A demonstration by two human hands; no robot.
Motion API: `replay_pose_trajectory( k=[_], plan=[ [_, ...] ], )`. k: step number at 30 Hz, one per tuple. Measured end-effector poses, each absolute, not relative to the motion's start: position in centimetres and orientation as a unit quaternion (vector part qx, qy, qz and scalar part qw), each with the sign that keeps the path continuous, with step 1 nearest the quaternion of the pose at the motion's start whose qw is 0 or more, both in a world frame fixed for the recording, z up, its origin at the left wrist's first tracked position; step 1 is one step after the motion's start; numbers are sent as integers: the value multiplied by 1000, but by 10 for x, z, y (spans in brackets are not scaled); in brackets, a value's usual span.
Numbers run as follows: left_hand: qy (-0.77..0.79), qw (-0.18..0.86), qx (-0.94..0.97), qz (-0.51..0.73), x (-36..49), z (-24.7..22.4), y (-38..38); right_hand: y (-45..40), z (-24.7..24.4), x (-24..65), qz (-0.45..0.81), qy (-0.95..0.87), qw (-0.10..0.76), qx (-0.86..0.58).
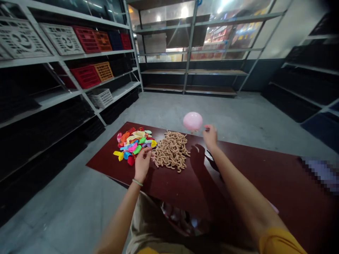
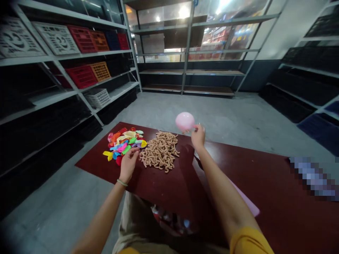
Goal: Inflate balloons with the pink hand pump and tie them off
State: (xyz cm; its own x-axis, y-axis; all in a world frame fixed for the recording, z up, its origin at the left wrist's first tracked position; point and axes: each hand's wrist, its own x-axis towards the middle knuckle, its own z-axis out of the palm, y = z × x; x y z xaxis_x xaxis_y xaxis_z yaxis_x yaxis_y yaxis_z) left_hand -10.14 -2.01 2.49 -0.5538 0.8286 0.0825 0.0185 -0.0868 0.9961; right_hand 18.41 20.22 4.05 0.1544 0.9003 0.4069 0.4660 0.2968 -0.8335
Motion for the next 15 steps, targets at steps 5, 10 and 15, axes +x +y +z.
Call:
replay_pose_trajectory(
  k=[5, 10, 15],
  plan=[
    [654, 261, 352, 616, -156, 25, -31, 154, 39, 127, 211, -747, 432, -460],
    [630, 307, 300, 647, -150, 21, -33, 110, 46, 28, 185, -864, 306, -355],
    [594, 390, 283, 644, -122, 19, -42, 99, 45, -26, 153, -880, 245, -378]
  ],
)
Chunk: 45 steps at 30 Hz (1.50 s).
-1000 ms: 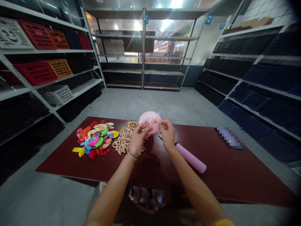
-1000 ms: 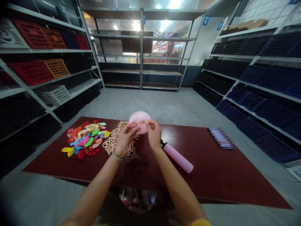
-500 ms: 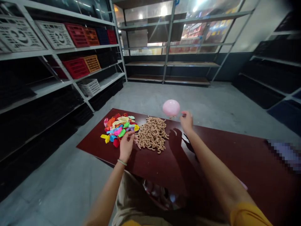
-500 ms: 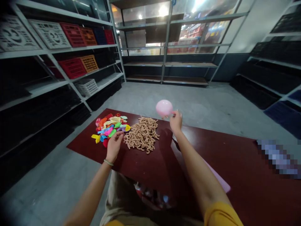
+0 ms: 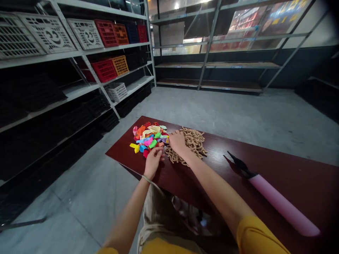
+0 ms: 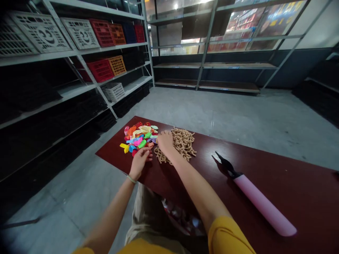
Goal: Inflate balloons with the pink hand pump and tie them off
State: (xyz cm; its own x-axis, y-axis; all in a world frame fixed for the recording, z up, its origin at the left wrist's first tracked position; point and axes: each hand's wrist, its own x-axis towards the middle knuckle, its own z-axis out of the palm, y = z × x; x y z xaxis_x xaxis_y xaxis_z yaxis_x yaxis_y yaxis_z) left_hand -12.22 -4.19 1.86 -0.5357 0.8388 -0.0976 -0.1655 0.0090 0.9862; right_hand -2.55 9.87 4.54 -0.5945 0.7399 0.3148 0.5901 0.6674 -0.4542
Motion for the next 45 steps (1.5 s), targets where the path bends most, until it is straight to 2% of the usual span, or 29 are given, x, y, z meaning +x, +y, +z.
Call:
replay_pose_trajectory(
  k=[5, 10, 15, 23, 26, 29, 35, 37, 41, 45],
  plan=[
    [557, 449, 260, 649, -116, 23, -47, 103, 45, -24, 187, -859, 260, -400],
    [484, 508, 228, 675, -105, 34, -37, 103, 62, 1, 293, -824, 305, -378],
    [383, 595, 182, 683, -73, 52, -21, 74, 79, 50, 412, -779, 334, -334],
    [349, 664, 198, 631, 0, 59, -22, 15, 66, 141, 549, -670, 361, -346],
    [338, 705, 159, 603, 23, 54, -31, 4, 60, 167, 515, -672, 392, -359],
    [356, 741, 133, 553, 42, 47, -42, -7, 57, 189, 425, -708, 416, -382],
    [371, 756, 145, 520, 59, 31, -52, -28, 64, 220, 92, -862, 327, -376],
    [371, 783, 141, 479, 58, 27, -50, -31, 64, 226, 22, -881, 321, -348],
    [344, 862, 166, 332, 51, 25, -48, -28, 60, 233, -12, -886, 356, -298],
    [320, 863, 220, 323, 48, 25, -51, -22, 55, 235, 15, -886, 360, -292]
  ],
)
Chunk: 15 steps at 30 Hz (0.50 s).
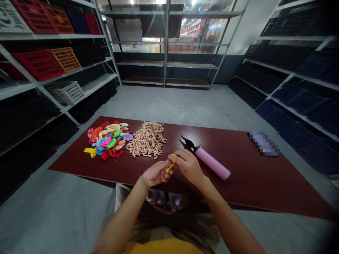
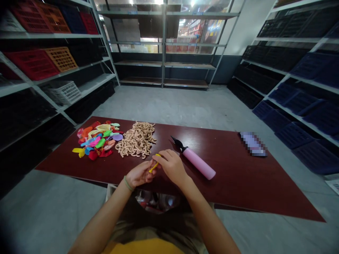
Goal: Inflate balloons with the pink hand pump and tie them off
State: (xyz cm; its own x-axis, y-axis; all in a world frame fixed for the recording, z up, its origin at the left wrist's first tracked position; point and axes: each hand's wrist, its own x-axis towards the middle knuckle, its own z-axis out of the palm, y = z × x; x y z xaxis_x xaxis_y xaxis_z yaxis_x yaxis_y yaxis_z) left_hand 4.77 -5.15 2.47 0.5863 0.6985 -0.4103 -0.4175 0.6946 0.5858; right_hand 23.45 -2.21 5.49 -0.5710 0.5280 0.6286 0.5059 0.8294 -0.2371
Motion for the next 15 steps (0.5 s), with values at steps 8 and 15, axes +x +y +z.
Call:
replay_pose_trajectory(
  k=[8, 15],
  plan=[
    [280, 873, 242, 317, 45, 29, -47, -19, 48, 241, 49, -871, 377, -310],
    [303, 863, 246, 320, 63, 28, -51, -15, 54, 242, 12, -870, 382, -312]
  ],
)
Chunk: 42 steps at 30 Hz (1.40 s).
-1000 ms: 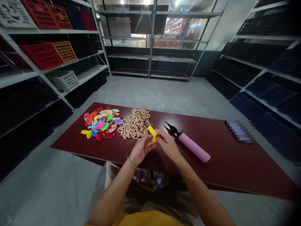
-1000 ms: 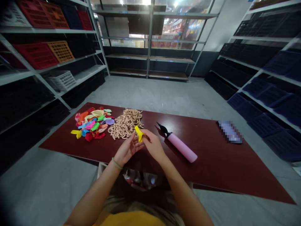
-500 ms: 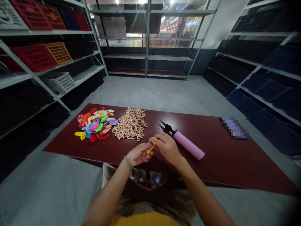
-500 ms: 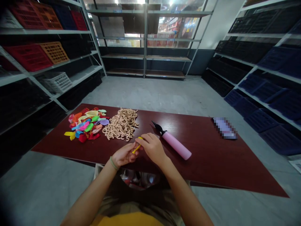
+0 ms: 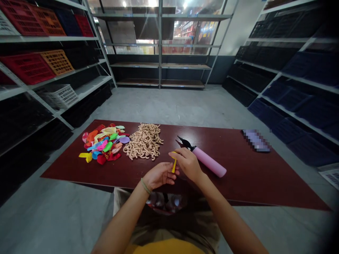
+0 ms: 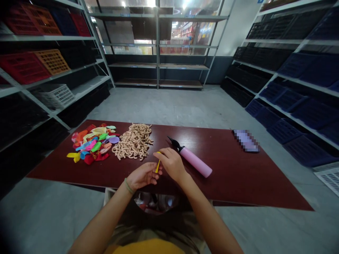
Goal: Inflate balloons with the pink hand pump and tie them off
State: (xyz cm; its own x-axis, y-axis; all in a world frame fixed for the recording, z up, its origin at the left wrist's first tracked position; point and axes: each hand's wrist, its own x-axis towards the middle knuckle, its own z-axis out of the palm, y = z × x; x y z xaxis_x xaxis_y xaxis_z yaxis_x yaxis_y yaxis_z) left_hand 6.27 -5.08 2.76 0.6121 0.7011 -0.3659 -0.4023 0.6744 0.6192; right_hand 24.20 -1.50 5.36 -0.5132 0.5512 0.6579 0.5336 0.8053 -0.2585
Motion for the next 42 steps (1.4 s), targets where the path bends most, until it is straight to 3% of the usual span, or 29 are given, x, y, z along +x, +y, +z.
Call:
replay_pose_trajectory(
  k=[7, 14, 17, 25, 42],
  plan=[
    [272, 865, 242, 345, 57, 33, -57, -11, 55, 248, 35, -868, 364, -335],
    [318, 762, 82, 558, 29, 51, -40, -23, 41, 304, -89, -787, 186, -581],
    [320, 727, 28, 606, 20, 58, -32, -27, 34, 324, -86, -772, 107, -621],
    [294, 662, 48, 688, 17, 78, -26, -70, 63, 281, 94, -866, 214, -442],
    [342, 567, 171, 730, 12, 82, -35, -81, 53, 244, 89, -874, 233, -416]
  ],
)
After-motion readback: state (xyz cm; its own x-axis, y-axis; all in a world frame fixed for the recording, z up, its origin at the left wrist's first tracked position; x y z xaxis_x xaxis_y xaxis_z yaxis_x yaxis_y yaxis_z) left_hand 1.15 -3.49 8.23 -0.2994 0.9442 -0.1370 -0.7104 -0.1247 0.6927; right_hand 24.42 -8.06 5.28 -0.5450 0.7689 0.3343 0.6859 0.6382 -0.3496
